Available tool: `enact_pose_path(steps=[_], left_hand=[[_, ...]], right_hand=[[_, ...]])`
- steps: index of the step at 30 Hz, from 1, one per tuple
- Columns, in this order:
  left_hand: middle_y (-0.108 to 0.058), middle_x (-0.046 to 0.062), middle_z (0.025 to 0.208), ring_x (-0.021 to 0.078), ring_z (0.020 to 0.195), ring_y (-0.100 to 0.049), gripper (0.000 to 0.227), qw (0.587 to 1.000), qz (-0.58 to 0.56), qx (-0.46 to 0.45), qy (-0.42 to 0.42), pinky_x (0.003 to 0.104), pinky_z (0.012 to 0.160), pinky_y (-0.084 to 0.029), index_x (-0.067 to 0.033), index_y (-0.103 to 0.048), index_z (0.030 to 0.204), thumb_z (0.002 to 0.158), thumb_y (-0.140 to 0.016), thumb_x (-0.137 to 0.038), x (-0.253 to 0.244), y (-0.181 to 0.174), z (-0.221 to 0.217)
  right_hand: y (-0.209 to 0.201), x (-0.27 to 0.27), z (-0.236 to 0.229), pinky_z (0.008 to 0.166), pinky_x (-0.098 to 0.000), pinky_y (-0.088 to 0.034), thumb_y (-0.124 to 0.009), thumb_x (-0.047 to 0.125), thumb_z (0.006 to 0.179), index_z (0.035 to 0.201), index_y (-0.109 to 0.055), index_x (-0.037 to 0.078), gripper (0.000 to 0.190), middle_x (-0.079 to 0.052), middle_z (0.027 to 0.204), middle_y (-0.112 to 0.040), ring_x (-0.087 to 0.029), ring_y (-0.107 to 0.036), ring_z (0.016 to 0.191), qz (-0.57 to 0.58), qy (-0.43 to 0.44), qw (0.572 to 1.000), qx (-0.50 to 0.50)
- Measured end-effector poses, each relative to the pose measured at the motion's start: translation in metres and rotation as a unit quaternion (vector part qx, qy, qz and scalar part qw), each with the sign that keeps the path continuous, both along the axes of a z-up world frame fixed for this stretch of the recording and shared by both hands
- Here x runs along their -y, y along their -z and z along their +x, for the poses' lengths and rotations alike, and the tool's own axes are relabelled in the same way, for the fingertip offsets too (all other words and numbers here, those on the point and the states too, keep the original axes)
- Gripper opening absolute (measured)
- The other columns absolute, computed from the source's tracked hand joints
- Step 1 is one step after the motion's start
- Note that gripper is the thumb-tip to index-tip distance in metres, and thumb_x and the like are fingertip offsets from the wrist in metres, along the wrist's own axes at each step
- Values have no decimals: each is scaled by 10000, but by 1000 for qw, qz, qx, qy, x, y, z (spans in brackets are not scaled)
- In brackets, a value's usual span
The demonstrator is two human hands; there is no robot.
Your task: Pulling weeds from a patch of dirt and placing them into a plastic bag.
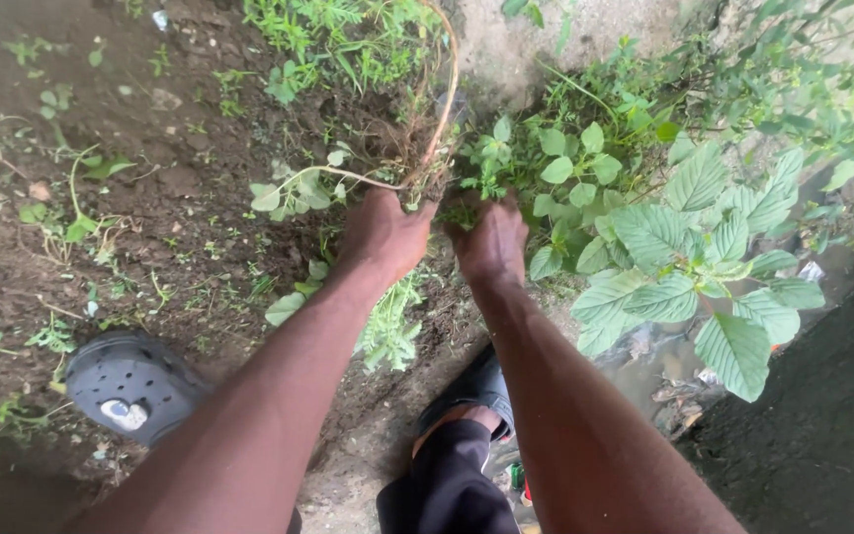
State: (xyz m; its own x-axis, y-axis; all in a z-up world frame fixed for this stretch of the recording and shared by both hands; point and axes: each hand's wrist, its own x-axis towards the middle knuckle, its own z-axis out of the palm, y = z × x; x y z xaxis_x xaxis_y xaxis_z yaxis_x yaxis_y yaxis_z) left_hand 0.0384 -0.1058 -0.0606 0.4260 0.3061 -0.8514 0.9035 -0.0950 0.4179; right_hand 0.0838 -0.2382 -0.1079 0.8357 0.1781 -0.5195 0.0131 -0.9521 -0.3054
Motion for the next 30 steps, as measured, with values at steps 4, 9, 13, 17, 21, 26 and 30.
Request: enact_pose_path(steps=[4,9,13,17,21,26,30], left_hand=[[-521,-12,598,92,395,-366,352,1000,17,-5,5,263,329,-295,-59,-623,886,1025,-655,-381,5,9,1],[-515,-39,606,79,404,-391,315,1000,10,-11,-6,253,329,-330,-107,-563,871,1005,-679,-367,6,8,2],[-499,-33,593,89,394,-379,314,1000,6,-3,0,262,326,-314,-101,-565,856,1008,-671,-354,5,7,-1],[-490,-17,582,99,392,-356,379,1000,3,-22,11,264,329,-299,-80,-572,809,1027,-665,-376,4,9,-6],[-490,-19,595,95,401,-372,392,1000,6,-17,23,257,332,-335,-88,-556,804,1023,-681,-389,3,13,-9],[-499,-19,618,101,420,-382,350,1000,11,-24,3,268,345,-342,-109,-541,841,1009,-680,-383,1,5,-13],[-503,-18,622,101,424,-385,349,1000,10,-16,-5,265,348,-344,-102,-546,849,1009,-686,-379,0,8,-17]], right_hand=[[21,7,7,514,-285,-640,-694,86,995,1237,-758,231,289,-225,1318,-649,-192,-744,671,5,-2,1000,-9],[26,19,16,551,-261,-634,-559,-44,1036,1114,-797,83,281,-208,1098,-768,-185,-756,681,23,36,999,-25],[48,42,22,591,-261,-646,-568,-84,980,1035,-817,78,303,-181,1132,-769,-174,-757,748,66,30,997,-6],[36,44,27,619,-269,-645,-553,-89,977,977,-826,72,317,-172,1119,-775,-169,-756,768,57,12,998,-11],[27,45,25,581,-267,-628,-523,-91,1007,996,-818,70,336,-191,1077,-786,-168,-747,692,44,48,998,-20],[29,45,23,478,-280,-606,-535,-49,1048,1085,-772,19,250,-245,1012,-756,-204,-705,600,-10,14,999,-46],[31,36,27,414,-265,-609,-551,-3,1079,1136,-704,-80,181,-271,917,-728,-205,-674,580,-110,-80,987,-82]])
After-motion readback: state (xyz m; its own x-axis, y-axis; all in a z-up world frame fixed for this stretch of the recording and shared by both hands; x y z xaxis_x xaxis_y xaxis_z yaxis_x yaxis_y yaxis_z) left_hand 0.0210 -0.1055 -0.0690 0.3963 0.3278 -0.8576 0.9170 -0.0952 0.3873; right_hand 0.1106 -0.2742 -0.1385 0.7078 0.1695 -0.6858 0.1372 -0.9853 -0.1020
